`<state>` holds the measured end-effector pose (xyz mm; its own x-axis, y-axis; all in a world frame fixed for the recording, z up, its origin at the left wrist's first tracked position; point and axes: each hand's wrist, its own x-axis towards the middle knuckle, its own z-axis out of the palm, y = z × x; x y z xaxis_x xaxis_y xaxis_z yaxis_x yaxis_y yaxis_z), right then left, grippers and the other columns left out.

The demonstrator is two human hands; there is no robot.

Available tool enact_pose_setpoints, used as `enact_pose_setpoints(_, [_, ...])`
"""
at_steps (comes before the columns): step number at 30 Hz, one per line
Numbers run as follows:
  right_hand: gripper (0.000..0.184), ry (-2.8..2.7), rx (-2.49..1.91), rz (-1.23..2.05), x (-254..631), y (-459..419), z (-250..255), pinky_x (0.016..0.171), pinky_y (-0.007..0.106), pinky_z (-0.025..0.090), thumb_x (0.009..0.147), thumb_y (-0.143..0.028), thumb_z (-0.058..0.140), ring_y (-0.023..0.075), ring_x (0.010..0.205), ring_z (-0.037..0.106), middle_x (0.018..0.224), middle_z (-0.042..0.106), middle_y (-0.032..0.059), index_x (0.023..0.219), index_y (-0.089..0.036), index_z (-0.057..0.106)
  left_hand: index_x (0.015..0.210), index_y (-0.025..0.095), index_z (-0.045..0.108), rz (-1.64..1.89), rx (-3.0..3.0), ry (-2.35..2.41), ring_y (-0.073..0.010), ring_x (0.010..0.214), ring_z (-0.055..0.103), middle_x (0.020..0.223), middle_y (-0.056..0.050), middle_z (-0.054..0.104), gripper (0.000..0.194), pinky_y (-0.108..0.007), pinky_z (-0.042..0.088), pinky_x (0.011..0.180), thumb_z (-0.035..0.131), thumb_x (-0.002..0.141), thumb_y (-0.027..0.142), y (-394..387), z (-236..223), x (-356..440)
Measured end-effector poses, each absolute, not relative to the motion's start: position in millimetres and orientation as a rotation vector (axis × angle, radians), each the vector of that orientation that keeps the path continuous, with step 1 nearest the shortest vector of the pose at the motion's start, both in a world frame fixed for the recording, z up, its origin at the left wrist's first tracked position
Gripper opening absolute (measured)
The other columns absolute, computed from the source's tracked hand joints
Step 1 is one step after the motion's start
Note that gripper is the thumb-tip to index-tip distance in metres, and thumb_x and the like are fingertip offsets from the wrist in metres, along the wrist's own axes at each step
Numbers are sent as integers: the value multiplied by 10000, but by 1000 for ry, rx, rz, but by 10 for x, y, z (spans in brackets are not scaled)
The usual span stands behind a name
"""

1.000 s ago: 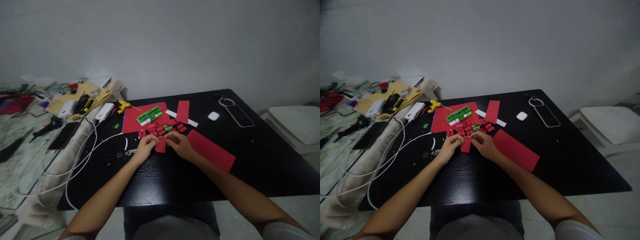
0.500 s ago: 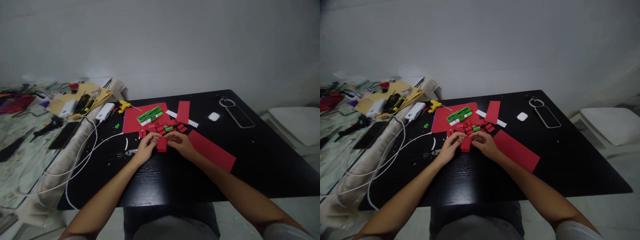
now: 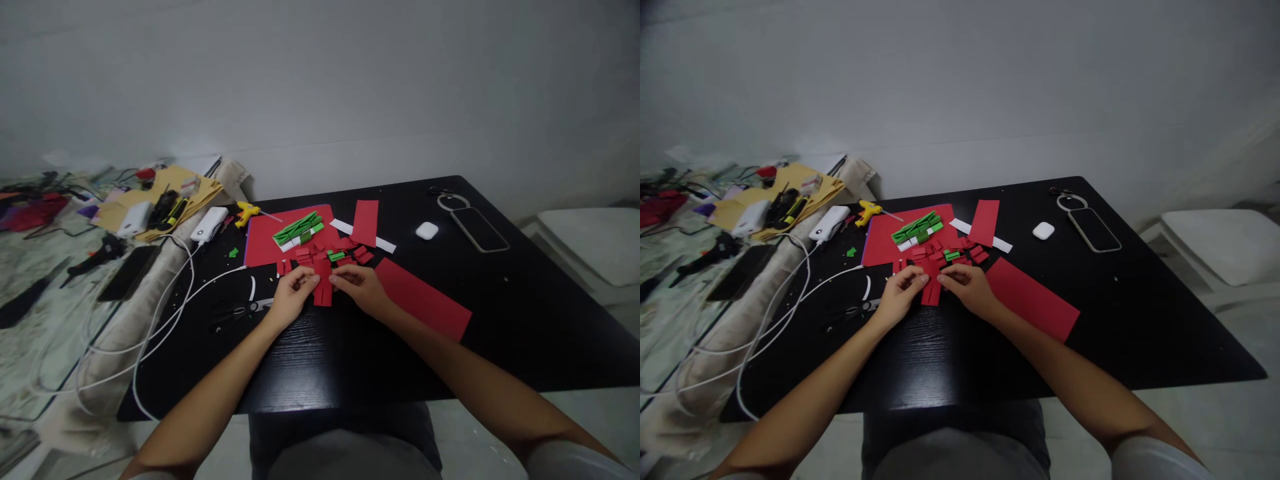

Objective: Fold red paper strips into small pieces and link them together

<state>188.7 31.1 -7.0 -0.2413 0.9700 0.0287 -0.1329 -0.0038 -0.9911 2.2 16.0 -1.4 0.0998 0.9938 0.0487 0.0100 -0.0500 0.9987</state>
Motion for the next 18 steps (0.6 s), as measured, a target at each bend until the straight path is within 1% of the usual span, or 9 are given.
enact_pose_setpoints(5, [213,-1314,-979,1423,1883,302,-55,726,338,591,737,-401,781,176,699,688,786,728,8,827,-217,721,879,166,644,1184,1313,1135,-112,636,534,691,25,590,290,-233,439,624,737,804,431,158,-40,29])
enact_pose_setpoints(8, [206,-1315,-984,1428,1888,298,-47,728,339,589,737,-390,782,181,717,692,781,721,10,809,-215,701,876,170,617,1207,1303,1098,-102,647,536,715,25,584,275,-228,445,641,750,800,398,162,-35,33])
enact_pose_setpoints(11, [198,-1325,-994,1409,1889,297,-54,764,346,583,737,-373,781,186,760,694,794,718,13,796,-214,680,875,170,588,1214,1285,1076,-91,631,532,715,30,567,287,-221,452,626,758,793,385,163,-29,48])
enact_pose_setpoints(14, [198,-1340,-1012,1355,1886,299,-77,800,347,571,737,-357,779,183,793,692,820,714,16,814,-214,665,934,186,534,1215,1219,1049,-94,598,544,692,47,559,354,-227,477,604,767,777,401,157,-32,68])
enact_pose_setpoints(18, [227,-1308,-1020,1331,1885,302,-97,809,335,564,718,-325,791,183,829,698,846,714,19,862,-217,653,1078,207,487,1184,1217,1035,-104,599,570,707,52,589,436,-232,487,609,760,786,380,138,-47,72])
